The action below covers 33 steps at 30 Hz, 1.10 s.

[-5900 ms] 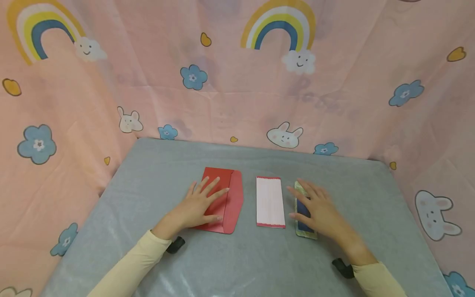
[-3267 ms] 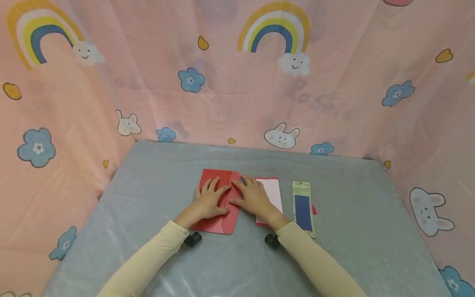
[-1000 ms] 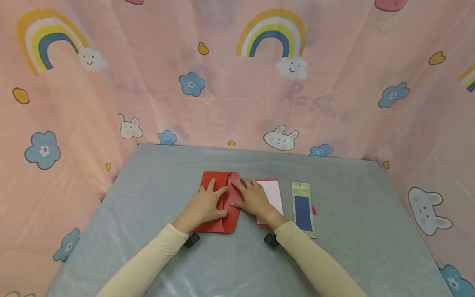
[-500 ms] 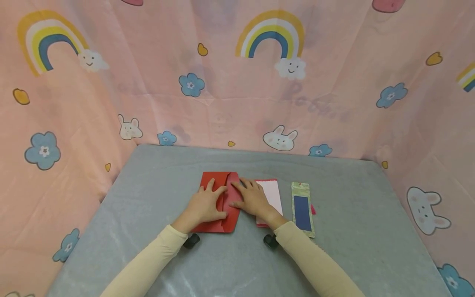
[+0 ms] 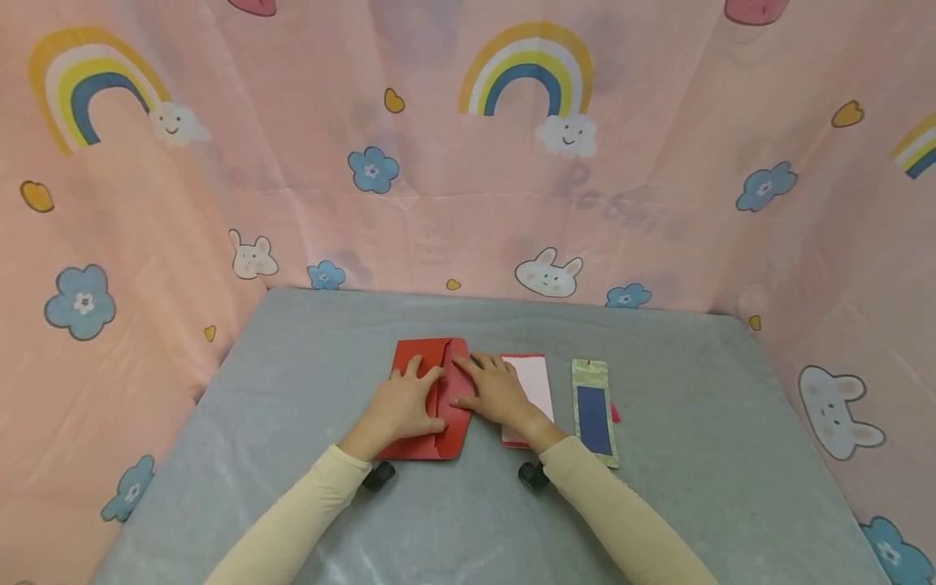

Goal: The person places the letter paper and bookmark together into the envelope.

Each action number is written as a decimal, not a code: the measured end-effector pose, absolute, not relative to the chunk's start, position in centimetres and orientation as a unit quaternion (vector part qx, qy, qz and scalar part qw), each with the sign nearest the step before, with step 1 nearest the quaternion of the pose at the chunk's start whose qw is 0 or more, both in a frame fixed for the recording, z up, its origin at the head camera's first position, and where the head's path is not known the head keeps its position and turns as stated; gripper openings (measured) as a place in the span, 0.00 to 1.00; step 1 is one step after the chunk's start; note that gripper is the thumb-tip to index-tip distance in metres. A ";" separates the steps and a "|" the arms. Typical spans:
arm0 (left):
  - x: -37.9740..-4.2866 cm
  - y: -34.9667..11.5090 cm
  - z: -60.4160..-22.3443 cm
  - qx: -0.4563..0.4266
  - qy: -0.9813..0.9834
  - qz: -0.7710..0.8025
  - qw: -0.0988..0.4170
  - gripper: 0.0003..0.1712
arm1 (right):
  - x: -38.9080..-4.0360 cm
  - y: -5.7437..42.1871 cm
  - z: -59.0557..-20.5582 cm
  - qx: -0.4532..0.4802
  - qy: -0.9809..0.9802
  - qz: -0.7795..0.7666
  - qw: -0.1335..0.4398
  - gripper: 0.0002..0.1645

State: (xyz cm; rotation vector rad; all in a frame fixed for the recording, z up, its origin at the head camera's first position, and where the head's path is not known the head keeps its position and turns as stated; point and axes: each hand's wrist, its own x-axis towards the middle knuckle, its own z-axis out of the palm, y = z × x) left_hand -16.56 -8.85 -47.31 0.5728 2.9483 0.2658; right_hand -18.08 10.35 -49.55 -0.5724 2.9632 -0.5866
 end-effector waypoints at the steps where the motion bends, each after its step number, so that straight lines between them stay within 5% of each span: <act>1: -16.6 -8.8 -47.3 0.188 0.976 0.087 0.064 0.48 | -18.1 10.4 -49.5 -0.187 0.963 -0.191 0.033 0.45; 33: -16.3 -8.8 -47.4 0.192 0.976 0.088 0.050 0.45 | -16.9 12.7 -48.2 -0.177 0.950 -0.256 0.005 0.46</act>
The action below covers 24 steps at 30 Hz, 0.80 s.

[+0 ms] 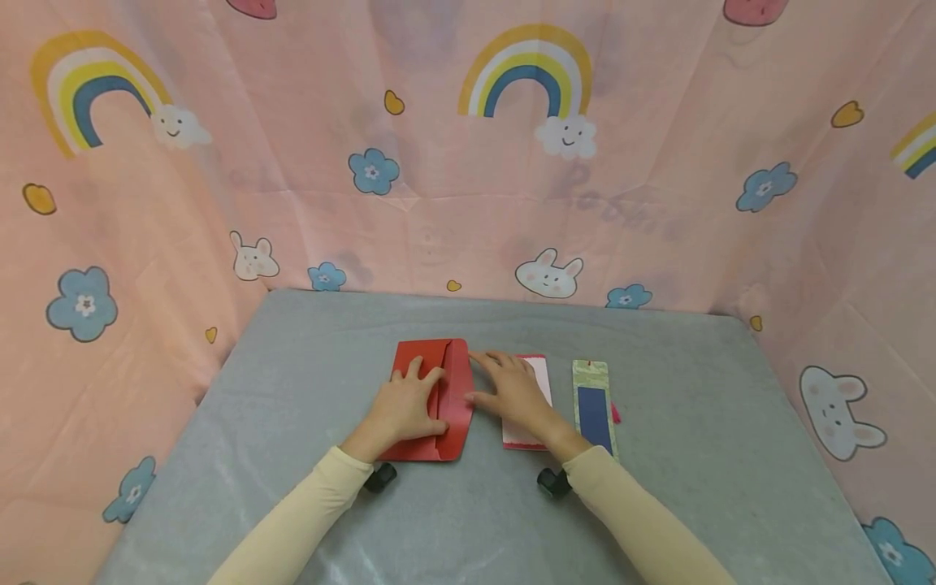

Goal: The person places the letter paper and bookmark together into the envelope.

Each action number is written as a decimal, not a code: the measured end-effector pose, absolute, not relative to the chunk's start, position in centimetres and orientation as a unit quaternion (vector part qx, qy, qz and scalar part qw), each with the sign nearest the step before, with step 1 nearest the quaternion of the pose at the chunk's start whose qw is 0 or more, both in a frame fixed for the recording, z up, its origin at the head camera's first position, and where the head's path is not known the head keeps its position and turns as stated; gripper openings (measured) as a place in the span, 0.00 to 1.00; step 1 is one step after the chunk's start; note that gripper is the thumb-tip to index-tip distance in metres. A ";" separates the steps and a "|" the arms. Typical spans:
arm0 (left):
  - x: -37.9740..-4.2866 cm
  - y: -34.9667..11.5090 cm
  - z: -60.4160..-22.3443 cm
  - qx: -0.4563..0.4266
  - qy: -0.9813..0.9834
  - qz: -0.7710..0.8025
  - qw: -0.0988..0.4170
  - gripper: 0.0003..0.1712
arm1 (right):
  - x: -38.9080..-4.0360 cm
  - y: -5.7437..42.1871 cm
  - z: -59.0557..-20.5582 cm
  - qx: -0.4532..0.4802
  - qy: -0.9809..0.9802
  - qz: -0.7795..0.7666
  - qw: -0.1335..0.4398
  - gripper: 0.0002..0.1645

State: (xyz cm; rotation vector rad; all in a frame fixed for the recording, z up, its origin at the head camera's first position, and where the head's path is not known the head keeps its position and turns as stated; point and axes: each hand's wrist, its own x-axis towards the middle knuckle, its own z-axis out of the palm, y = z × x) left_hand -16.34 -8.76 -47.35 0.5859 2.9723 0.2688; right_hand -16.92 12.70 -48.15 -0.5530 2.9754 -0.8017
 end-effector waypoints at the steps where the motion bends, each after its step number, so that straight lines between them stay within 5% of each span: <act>1: -16.3 -8.8 -47.4 0.192 0.976 0.089 0.051 0.45 | -16.9 12.8 -48.2 -0.176 0.950 -0.259 0.005 0.46; 24: -16.4 -8.9 -47.5 0.195 0.976 0.083 0.043 0.43 | -16.3 16.6 -47.9 -0.168 0.936 -0.309 -0.015 0.43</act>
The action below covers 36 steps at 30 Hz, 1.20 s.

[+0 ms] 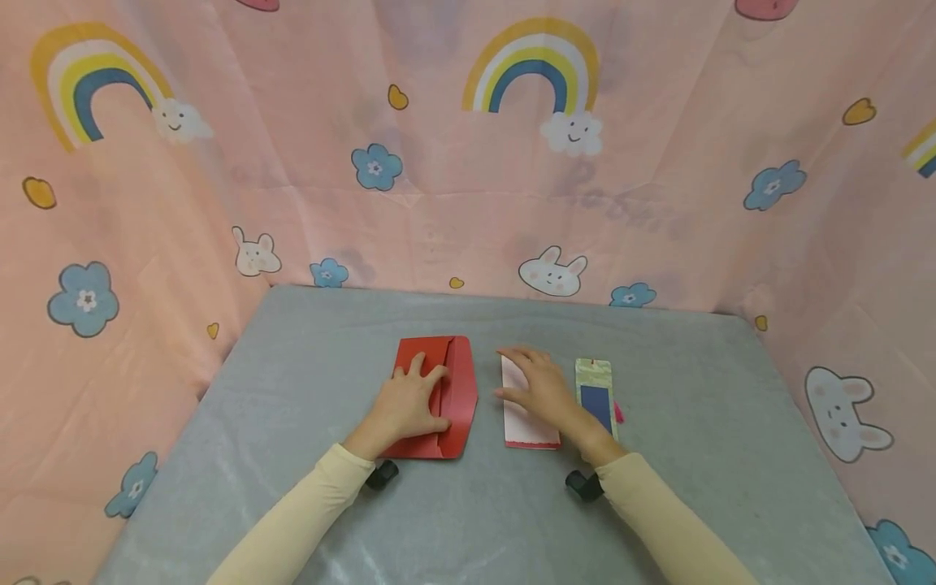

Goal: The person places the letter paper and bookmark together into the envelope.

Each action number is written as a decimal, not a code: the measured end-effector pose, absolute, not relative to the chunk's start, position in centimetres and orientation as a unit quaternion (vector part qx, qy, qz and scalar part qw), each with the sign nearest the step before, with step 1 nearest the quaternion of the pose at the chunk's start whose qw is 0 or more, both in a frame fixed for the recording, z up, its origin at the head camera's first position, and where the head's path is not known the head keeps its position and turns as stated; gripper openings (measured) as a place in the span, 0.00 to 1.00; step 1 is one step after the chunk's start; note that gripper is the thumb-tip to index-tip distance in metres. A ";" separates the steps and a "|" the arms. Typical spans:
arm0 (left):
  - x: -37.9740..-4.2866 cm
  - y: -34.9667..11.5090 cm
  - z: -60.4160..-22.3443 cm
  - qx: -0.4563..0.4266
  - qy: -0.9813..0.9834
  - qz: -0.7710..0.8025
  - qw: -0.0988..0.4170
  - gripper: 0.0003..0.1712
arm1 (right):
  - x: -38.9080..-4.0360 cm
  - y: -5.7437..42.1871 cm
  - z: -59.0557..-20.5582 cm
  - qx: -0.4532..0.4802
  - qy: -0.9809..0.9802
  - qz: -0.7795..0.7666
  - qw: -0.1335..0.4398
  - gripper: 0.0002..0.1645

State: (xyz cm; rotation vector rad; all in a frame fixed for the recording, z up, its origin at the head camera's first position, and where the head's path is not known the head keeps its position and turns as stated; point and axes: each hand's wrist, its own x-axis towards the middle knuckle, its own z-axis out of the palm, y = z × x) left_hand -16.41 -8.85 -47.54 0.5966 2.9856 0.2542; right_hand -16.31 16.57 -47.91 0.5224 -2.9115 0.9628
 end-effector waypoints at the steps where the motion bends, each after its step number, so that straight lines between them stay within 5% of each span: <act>1: -16.4 -8.9 -47.5 0.195 0.976 0.083 0.044 0.43 | -16.3 16.8 -47.9 0.165 -0.936 0.312 0.014 0.43; 36: -16.3 -9.1 -47.7 0.192 0.975 0.111 0.034 0.45 | -15.6 19.9 -49.0 0.085 -0.956 0.279 0.022 0.33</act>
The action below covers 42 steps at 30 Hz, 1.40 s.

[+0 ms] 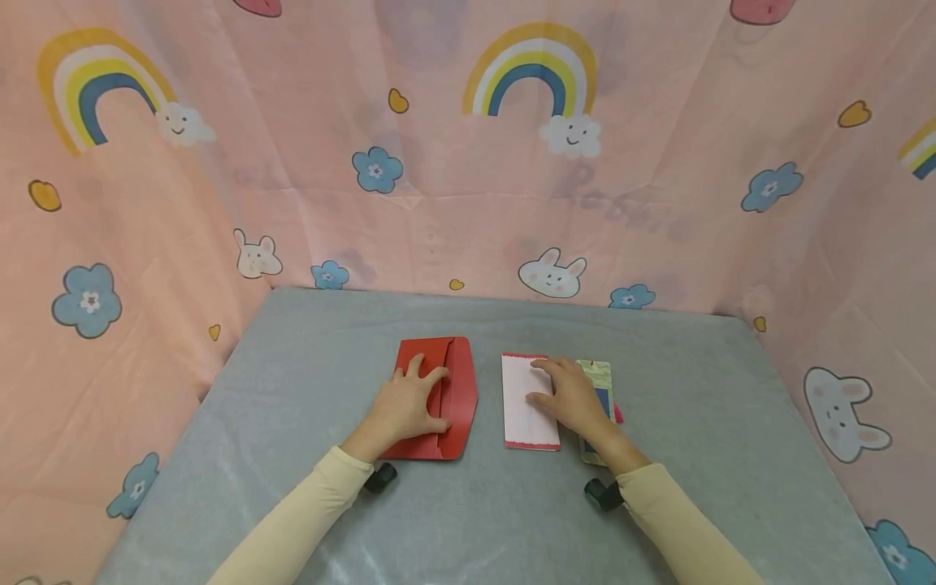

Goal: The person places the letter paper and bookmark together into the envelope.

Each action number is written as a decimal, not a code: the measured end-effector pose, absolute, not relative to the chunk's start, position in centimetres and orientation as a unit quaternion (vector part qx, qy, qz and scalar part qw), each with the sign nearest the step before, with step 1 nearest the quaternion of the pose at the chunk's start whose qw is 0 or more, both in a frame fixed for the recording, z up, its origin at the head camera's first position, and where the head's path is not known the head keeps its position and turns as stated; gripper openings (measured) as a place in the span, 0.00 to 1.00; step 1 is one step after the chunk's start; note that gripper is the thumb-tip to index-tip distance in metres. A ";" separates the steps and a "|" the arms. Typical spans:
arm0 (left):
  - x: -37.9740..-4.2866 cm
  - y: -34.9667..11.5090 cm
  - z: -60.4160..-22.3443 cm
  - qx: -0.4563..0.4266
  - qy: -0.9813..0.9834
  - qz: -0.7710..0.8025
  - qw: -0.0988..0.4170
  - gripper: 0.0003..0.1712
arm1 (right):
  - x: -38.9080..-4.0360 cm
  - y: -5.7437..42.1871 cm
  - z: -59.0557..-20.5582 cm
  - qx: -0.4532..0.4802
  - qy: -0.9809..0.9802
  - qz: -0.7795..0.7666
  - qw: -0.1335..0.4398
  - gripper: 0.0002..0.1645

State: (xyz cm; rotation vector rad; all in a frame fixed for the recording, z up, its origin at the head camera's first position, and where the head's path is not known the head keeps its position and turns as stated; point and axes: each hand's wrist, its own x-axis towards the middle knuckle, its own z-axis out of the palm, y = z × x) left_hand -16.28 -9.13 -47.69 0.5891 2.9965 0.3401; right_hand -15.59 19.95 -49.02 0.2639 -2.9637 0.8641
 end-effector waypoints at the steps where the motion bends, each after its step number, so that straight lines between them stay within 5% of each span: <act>1: -16.3 -9.1 -47.7 0.192 0.975 0.111 0.035 0.45 | -15.6 19.9 -49.1 0.082 -0.957 0.279 0.021 0.33; 42: -16.2 -9.0 -47.8 0.193 0.976 0.098 0.026 0.44 | -15.9 20.3 -49.5 0.032 -0.959 0.280 -0.015 0.32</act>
